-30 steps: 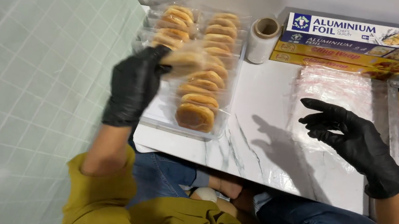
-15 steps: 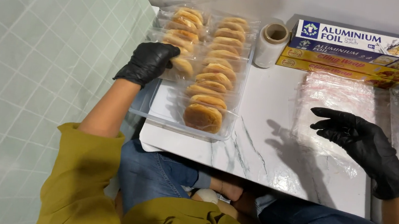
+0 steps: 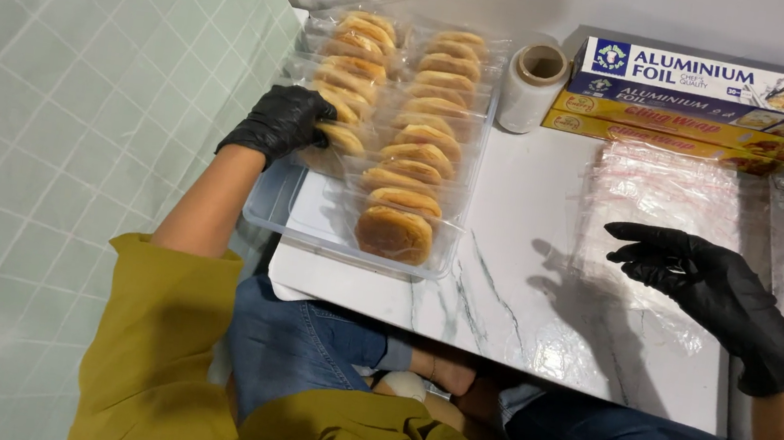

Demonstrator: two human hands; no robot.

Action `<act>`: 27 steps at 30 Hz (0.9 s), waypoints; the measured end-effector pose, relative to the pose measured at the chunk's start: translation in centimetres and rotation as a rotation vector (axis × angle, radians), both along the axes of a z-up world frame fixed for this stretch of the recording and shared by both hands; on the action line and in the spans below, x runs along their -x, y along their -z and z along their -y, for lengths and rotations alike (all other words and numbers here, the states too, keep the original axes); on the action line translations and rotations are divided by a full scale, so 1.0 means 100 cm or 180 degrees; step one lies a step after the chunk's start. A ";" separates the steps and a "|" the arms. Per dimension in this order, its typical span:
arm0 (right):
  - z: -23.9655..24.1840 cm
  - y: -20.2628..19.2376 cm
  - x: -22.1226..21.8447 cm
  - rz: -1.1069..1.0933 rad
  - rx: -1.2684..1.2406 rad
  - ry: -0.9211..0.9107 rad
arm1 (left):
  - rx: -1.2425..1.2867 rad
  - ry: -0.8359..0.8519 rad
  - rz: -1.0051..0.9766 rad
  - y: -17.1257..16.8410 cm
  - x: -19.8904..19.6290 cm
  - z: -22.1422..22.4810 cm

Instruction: Wrapping individual burger buns in plastic bags and organizing them into a tray for storage or sale.

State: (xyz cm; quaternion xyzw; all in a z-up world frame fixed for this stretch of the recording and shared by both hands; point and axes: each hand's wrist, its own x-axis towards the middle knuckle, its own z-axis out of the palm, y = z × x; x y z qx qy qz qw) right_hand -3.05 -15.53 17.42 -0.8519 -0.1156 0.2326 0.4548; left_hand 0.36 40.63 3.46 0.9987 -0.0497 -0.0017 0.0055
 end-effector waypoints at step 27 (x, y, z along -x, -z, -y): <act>0.005 -0.001 -0.006 0.0050 0.0239 -0.0130 | -0.0477 -0.0275 0.0662 0.012 0.012 -0.056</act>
